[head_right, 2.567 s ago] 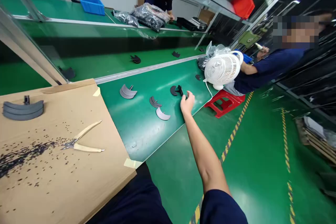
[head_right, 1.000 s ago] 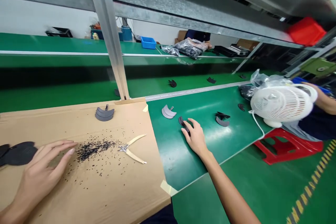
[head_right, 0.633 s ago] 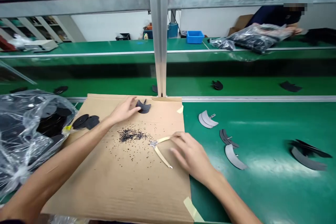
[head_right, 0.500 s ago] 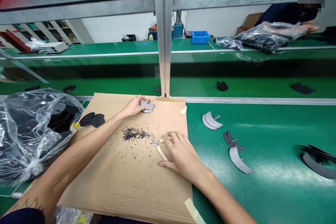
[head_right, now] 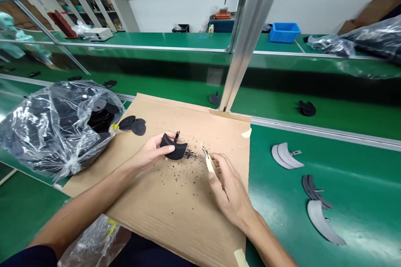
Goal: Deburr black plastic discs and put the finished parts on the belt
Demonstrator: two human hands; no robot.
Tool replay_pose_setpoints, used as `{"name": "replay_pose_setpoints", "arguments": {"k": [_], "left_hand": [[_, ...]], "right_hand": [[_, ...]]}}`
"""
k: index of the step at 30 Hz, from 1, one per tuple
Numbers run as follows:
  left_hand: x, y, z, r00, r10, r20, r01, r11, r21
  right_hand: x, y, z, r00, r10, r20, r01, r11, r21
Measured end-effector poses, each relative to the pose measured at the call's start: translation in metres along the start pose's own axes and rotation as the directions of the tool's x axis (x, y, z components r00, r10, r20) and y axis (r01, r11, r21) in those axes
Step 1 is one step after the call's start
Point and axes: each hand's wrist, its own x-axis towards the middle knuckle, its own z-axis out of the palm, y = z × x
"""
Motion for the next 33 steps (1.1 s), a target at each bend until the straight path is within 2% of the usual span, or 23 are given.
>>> {"name": "replay_pose_setpoints", "arguments": {"k": [3, 6, 8, 12, 17, 24, 33], "left_hand": [[-0.009, -0.008, 0.005, 1.000, 0.004, 0.025, -0.001, 0.994, -0.109], [-0.013, -0.013, 0.005, 0.996, 0.001, 0.086, 0.011, 0.989, -0.145], [-0.015, -0.015, 0.004, 0.994, 0.016, 0.111, 0.000, 0.990, -0.141], [-0.019, -0.019, 0.003, 0.986, 0.099, 0.133, -0.089, 0.993, -0.074], [-0.023, -0.018, 0.006, 0.962, 0.168, 0.214, -0.174, 0.985, 0.010], [-0.024, -0.017, 0.005, 0.940, 0.213, 0.268, -0.235, 0.970, 0.053], [-0.024, -0.016, 0.003, 0.930, 0.163, 0.330, -0.188, 0.981, 0.046]], "right_hand": [[0.003, -0.006, 0.008, 0.995, 0.098, 0.034, -0.103, 0.954, 0.282], [0.004, -0.004, 0.015, 0.984, 0.152, 0.089, -0.175, 0.899, 0.401], [0.004, -0.001, 0.019, 0.989, 0.133, 0.066, -0.148, 0.913, 0.380], [0.004, -0.002, 0.021, 0.999, 0.002, -0.044, 0.008, 0.976, 0.216], [0.002, -0.005, 0.019, 0.988, -0.153, -0.023, 0.154, 0.982, 0.105], [-0.002, 0.000, 0.014, 0.978, -0.210, -0.006, 0.209, 0.974, 0.085], [0.000, -0.003, 0.005, 0.974, -0.216, 0.062, 0.214, 0.976, 0.046]]}}
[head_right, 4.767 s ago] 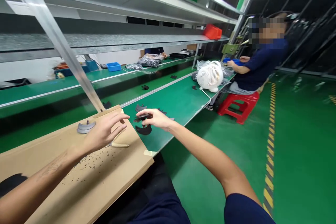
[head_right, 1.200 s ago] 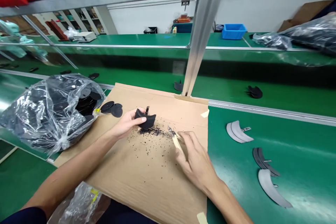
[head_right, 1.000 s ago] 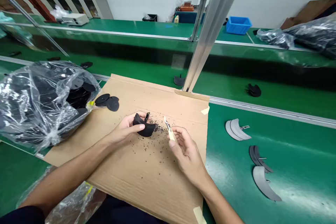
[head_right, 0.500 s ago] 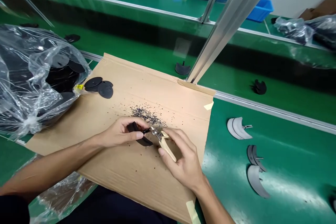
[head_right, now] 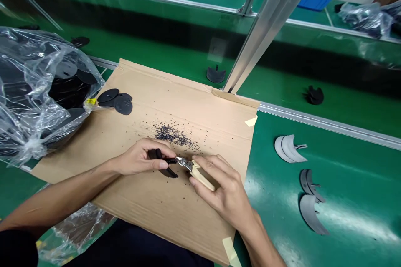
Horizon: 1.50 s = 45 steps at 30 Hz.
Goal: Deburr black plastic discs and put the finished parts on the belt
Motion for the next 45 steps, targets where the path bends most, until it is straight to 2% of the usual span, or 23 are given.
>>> {"name": "replay_pose_setpoints", "arguments": {"k": [3, 6, 8, 10, 13, 16, 18, 21, 24, 27, 36, 45], "left_hand": [[0.000, -0.003, 0.002, 0.997, -0.078, 0.014, 0.079, 0.995, -0.068], [0.002, -0.004, 0.003, 0.992, -0.124, 0.002, 0.122, 0.972, -0.203], [0.004, -0.003, 0.002, 0.995, -0.101, -0.009, 0.094, 0.950, -0.299], [0.005, -0.003, 0.000, 0.998, -0.065, -0.024, 0.052, 0.932, -0.358], [0.006, -0.003, -0.003, 0.996, -0.029, -0.085, -0.003, 0.935, -0.356], [0.007, -0.003, -0.004, 0.987, -0.035, -0.156, -0.027, 0.927, -0.375], [0.006, -0.003, -0.003, 0.989, -0.073, -0.129, 0.003, 0.880, -0.475], [0.005, -0.002, 0.004, 0.989, -0.147, -0.030, 0.092, 0.750, -0.655], [0.004, -0.001, 0.011, 0.973, -0.221, 0.060, 0.192, 0.647, -0.738], [0.003, -0.001, 0.016, 0.964, -0.251, 0.092, 0.235, 0.627, -0.742], [0.002, -0.004, 0.019, 0.964, -0.240, 0.114, 0.255, 0.718, -0.647], [0.001, -0.003, 0.018, 0.948, -0.271, 0.169, 0.315, 0.708, -0.632]], "right_hand": [[-0.002, 0.000, 0.001, 1.000, 0.005, -0.015, -0.005, 1.000, -0.009], [-0.002, 0.002, 0.003, 0.996, 0.051, -0.080, -0.054, 0.998, -0.037], [0.000, 0.004, 0.005, 0.991, 0.042, -0.125, -0.054, 0.994, -0.090], [0.001, 0.008, 0.007, 0.989, -0.015, -0.147, -0.011, 0.984, -0.179], [0.000, 0.016, 0.012, 0.983, -0.126, -0.136, 0.075, 0.942, -0.327], [-0.001, 0.020, 0.016, 0.977, -0.170, -0.129, 0.111, 0.920, -0.376], [-0.002, 0.018, 0.017, 0.974, -0.173, -0.146, 0.109, 0.925, -0.363], [-0.002, 0.012, 0.019, 0.968, -0.183, -0.172, 0.113, 0.930, -0.350], [-0.002, 0.007, 0.021, 0.962, -0.203, -0.183, 0.132, 0.932, -0.338], [-0.002, 0.005, 0.024, 0.957, -0.223, -0.187, 0.148, 0.926, -0.348], [-0.002, 0.004, 0.028, 0.950, -0.259, -0.173, 0.154, 0.874, -0.460], [-0.003, 0.004, 0.026, 0.948, -0.279, -0.155, 0.154, 0.825, -0.543]]}}
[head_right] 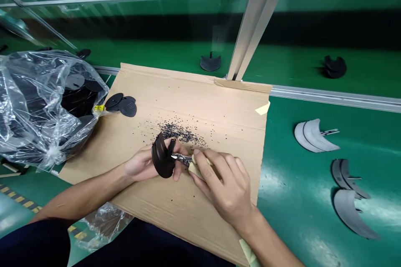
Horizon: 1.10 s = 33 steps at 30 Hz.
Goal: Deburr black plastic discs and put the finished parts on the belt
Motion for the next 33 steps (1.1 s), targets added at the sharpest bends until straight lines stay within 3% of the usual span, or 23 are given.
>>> {"name": "replay_pose_setpoints", "arguments": {"k": [15, 23, 26, 29, 33], "left_hand": [[-0.002, -0.002, -0.003, 1.000, -0.017, 0.012, 0.017, 1.000, 0.006], [0.001, -0.003, -0.009, 0.999, -0.019, 0.039, 0.021, 0.998, -0.053], [0.004, -0.002, -0.010, 0.997, 0.040, -0.071, -0.041, 0.999, -0.007], [0.008, 0.005, -0.012, 0.965, 0.143, -0.219, -0.127, 0.988, 0.087], [0.011, 0.021, -0.009, 0.925, 0.306, -0.227, -0.206, 0.903, 0.378]], "right_hand": [[0.001, 0.003, -0.002, 0.999, -0.039, 0.002, 0.039, 0.999, -0.003], [0.000, 0.000, -0.007, 0.995, -0.003, 0.104, 0.000, 1.000, 0.029], [-0.002, 0.013, -0.011, 0.992, 0.044, 0.117, -0.042, 0.999, -0.016], [-0.006, 0.040, -0.012, 0.991, 0.092, 0.102, -0.070, 0.977, -0.204], [-0.006, 0.067, -0.007, 0.995, 0.043, 0.094, -0.014, 0.955, -0.297]]}}
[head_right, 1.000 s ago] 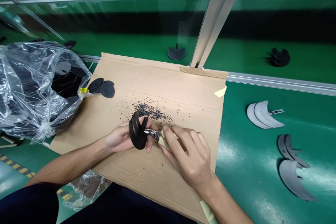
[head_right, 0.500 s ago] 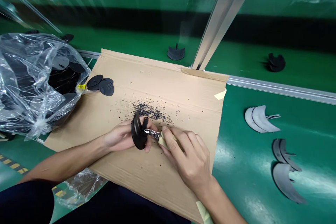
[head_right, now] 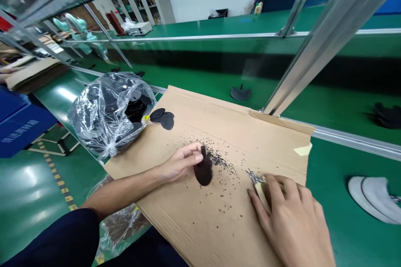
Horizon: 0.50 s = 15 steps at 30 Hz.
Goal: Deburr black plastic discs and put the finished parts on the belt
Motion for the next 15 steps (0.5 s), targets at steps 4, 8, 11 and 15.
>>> {"name": "replay_pose_setpoints", "arguments": {"k": [4, 8, 11, 15], "left_hand": [[-0.004, 0.005, 0.018, 0.978, 0.183, 0.103, -0.210, 0.860, 0.465], [-0.009, 0.000, 0.036, 0.896, 0.194, 0.399, -0.430, 0.607, 0.668], [-0.009, 0.011, 0.018, 0.882, 0.059, 0.467, -0.433, 0.488, 0.757], [-0.003, 0.046, -0.049, 0.937, 0.316, -0.147, 0.167, -0.034, 0.985]], "right_hand": [[0.005, -0.014, -0.005, 0.997, -0.064, -0.043, 0.072, 0.969, 0.236], [0.004, -0.045, -0.013, 0.998, 0.010, 0.063, -0.051, 0.721, 0.692], [0.003, -0.055, -0.017, 0.942, 0.183, 0.282, -0.336, 0.488, 0.806], [0.005, -0.053, -0.025, 0.757, 0.400, 0.516, -0.611, 0.154, 0.777]]}}
